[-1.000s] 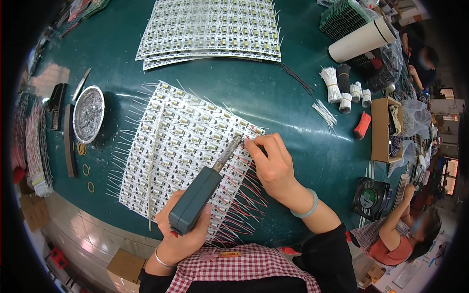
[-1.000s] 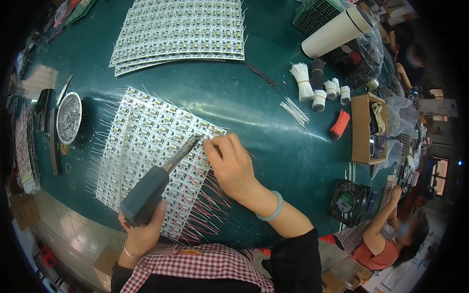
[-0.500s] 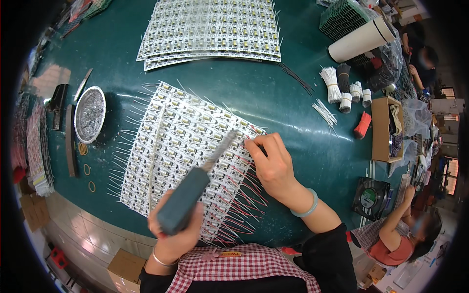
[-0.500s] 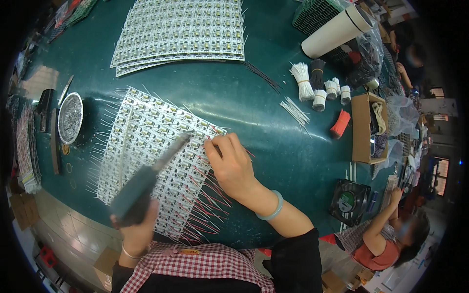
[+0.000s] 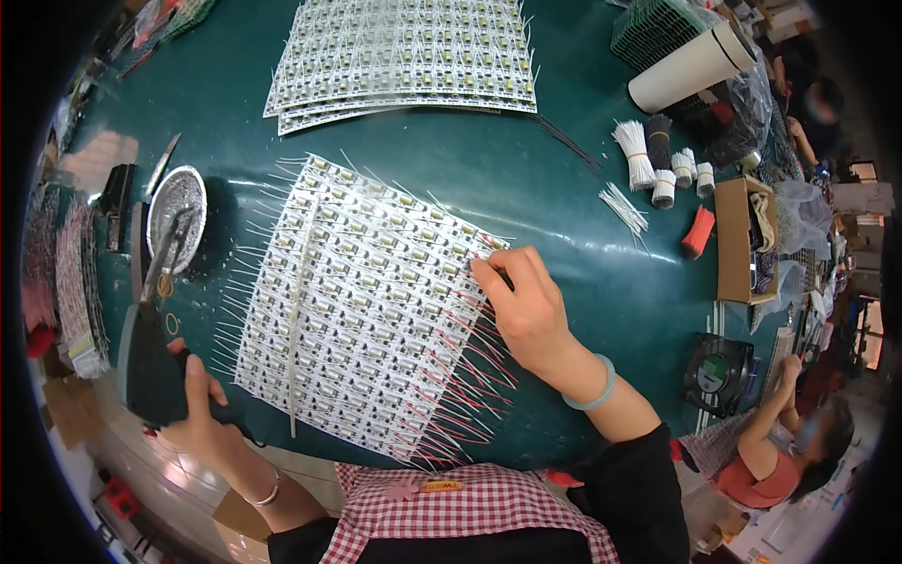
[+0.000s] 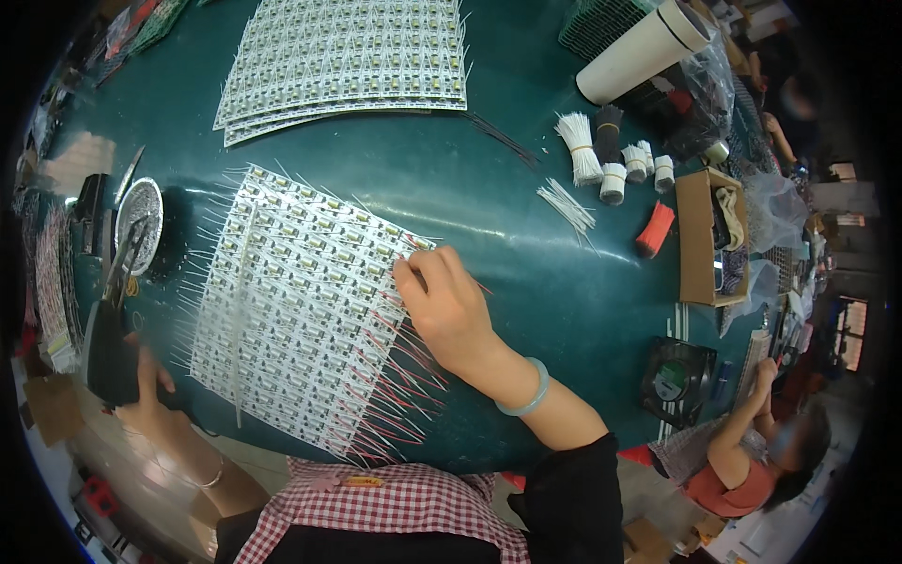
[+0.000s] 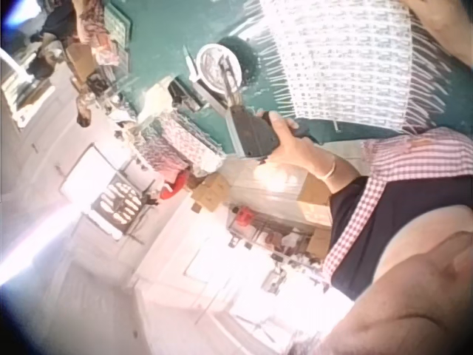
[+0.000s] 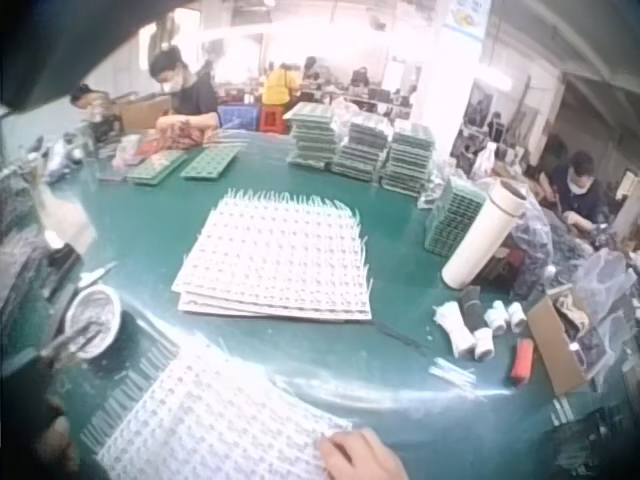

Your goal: The person uses a soldering iron to attach wires to a grid of LED modules on a green workbench. They repeatedly pick up wires, position them on the LED contacts, and apply the soldering iron to secure the connections. The person also uses a wooden stick to adjust the wires on the board.

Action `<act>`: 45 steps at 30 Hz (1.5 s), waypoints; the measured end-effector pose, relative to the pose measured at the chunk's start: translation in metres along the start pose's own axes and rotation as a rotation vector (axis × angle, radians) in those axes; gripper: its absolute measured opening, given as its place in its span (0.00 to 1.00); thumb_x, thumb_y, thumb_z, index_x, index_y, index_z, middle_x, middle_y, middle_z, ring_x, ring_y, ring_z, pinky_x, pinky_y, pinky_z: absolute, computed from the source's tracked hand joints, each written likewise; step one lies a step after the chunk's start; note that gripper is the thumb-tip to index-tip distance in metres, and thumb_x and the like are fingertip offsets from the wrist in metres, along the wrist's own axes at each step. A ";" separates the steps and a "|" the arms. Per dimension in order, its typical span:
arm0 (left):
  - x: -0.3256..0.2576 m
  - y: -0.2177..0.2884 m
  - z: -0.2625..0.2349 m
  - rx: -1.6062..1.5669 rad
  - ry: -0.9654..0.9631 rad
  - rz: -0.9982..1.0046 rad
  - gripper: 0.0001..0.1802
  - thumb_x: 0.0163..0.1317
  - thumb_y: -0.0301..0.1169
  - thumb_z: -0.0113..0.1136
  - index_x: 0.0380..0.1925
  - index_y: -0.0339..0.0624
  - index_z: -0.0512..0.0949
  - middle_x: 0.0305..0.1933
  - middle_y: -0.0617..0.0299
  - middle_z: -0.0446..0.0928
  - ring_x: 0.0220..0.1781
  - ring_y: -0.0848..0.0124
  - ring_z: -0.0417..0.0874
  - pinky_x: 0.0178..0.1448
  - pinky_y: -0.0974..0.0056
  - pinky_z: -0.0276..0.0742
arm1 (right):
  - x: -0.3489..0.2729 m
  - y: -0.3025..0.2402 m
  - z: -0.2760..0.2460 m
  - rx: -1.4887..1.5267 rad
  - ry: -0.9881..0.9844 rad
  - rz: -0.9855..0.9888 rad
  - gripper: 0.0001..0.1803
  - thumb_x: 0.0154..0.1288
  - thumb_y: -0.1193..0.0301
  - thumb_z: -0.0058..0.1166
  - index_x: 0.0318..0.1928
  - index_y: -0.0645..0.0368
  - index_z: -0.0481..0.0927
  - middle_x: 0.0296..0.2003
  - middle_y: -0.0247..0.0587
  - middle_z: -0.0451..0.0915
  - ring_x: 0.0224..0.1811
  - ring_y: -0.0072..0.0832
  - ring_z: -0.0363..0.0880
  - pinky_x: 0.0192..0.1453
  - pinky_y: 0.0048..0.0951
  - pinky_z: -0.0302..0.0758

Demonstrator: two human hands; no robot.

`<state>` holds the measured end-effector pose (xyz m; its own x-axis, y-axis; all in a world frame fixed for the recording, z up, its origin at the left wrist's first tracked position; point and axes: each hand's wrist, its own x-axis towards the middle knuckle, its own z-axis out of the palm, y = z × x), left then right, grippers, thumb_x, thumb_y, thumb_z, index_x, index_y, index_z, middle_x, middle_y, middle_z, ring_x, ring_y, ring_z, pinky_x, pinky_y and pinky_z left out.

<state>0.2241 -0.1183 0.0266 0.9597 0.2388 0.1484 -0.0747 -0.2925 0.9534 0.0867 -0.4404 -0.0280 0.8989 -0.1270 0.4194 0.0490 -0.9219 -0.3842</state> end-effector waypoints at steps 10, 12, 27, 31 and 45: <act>-0.071 0.029 0.025 -0.180 -0.331 -0.208 0.28 0.54 0.17 0.65 0.58 0.32 0.74 0.48 0.52 0.80 0.24 0.77 0.74 0.25 0.74 0.69 | -0.014 -0.001 -0.040 -0.050 0.088 0.108 0.18 0.48 0.85 0.58 0.43 0.66 0.82 0.36 0.43 0.76 0.36 0.38 0.76 0.36 0.33 0.75; -0.076 0.034 0.026 -0.203 -0.398 -0.322 0.28 0.54 0.18 0.68 0.57 0.32 0.75 0.48 0.53 0.81 0.27 0.77 0.76 0.27 0.74 0.71 | -0.012 -0.007 -0.048 -0.030 0.163 0.118 0.20 0.45 0.88 0.60 0.43 0.67 0.82 0.34 0.43 0.76 0.35 0.38 0.76 0.35 0.32 0.74; -0.102 0.037 0.034 0.009 -0.764 -0.241 0.14 0.56 0.25 0.73 0.41 0.31 0.82 0.34 0.62 0.82 0.33 0.79 0.78 0.35 0.71 0.75 | -0.016 -0.014 0.007 0.140 0.080 0.019 0.21 0.47 0.86 0.57 0.46 0.67 0.80 0.38 0.44 0.77 0.37 0.39 0.77 0.36 0.32 0.77; -0.101 0.035 0.040 0.071 -0.845 -0.103 0.12 0.57 0.22 0.70 0.41 0.31 0.82 0.33 0.61 0.80 0.30 0.79 0.77 0.33 0.72 0.74 | -0.017 -0.014 0.007 0.126 0.068 0.023 0.21 0.47 0.85 0.57 0.46 0.67 0.79 0.39 0.44 0.77 0.37 0.39 0.77 0.37 0.33 0.77; -0.102 0.037 0.051 0.116 -0.879 -0.035 0.08 0.55 0.19 0.68 0.35 0.31 0.81 0.32 0.59 0.80 0.27 0.80 0.77 0.31 0.72 0.72 | -0.015 -0.012 0.005 0.115 0.034 0.023 0.19 0.48 0.83 0.58 0.45 0.66 0.79 0.38 0.44 0.75 0.37 0.39 0.76 0.37 0.33 0.76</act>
<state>0.1371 -0.2005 0.0334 0.8255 -0.5344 -0.1814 -0.0593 -0.4018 0.9138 0.0748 -0.4256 -0.0333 0.8853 -0.1615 0.4361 0.0802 -0.8708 -0.4851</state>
